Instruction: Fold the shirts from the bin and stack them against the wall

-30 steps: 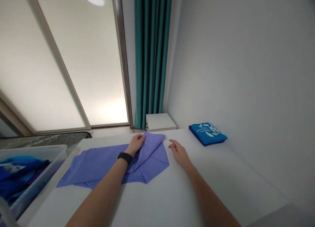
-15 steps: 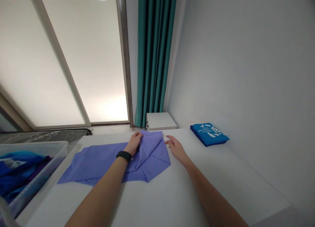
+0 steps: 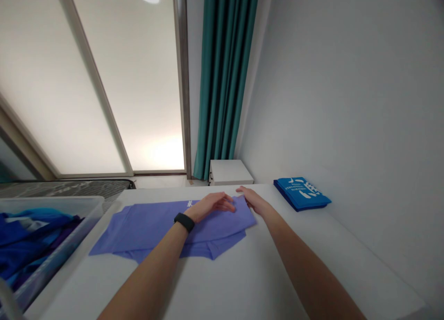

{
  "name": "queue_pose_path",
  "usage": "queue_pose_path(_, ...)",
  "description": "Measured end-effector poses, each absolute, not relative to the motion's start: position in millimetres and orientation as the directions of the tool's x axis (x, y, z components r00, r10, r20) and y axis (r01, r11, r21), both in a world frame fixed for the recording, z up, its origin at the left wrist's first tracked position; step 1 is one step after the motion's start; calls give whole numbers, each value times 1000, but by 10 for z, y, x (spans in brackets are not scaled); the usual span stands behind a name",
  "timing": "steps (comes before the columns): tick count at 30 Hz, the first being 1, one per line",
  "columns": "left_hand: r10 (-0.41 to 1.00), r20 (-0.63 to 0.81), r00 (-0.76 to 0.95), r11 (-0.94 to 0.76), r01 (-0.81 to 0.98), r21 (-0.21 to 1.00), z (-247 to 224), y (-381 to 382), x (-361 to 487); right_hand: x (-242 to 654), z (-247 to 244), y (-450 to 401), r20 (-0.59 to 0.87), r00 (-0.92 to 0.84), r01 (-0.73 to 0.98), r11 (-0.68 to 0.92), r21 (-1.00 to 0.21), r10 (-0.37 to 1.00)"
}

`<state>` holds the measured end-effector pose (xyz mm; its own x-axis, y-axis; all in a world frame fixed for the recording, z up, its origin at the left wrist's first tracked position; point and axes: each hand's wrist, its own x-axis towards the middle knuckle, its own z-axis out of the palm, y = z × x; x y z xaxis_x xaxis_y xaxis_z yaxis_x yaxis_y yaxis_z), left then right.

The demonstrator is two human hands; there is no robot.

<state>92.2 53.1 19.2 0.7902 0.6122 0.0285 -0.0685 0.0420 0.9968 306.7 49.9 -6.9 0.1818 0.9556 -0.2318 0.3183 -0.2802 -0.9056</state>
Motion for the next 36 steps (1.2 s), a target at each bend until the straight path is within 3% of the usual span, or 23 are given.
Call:
queue_pose_path(3, 683, 155, 714, -355, 138, 925, 182, 414, 969, 3099, -81, 524, -245, 160, 353, -287, -891, 956)
queue_pose_path(6, 654, 335, 679, -702, 377, 604, 129, 216, 927, 3086, -108, 521, -207, 150, 394, -251, -884, 967)
queue_pose_path(9, 542, 364, 758, -839, 457, 297, 72, -31, 826, 3058, -130, 508, -150, 137, 419, -195, -887, 979)
queue_pose_path(11, 499, 343, 796, -866, 456, 203, 31, -168, 766, 3042, -140, 500, -114, 119, 433, -155, -888, 986)
queue_pose_path(21, 501, 345, 793, -865, 472, 171, -163, -256, 727, 2974, -274, 547, 83, 150, 615, -28, -788, 985)
queue_pose_path(30, 532, 350, 771, -845, 505, 173, -165, -274, 729, 2929, -349, 525, 202, 123, 860, -2, -511, 972)
queue_pose_path(36, 537, 353, 766, -842, 508, 180, -155, -276, 730, 2924, -370, 552, 201, 31, 944, 37, -329, 979)
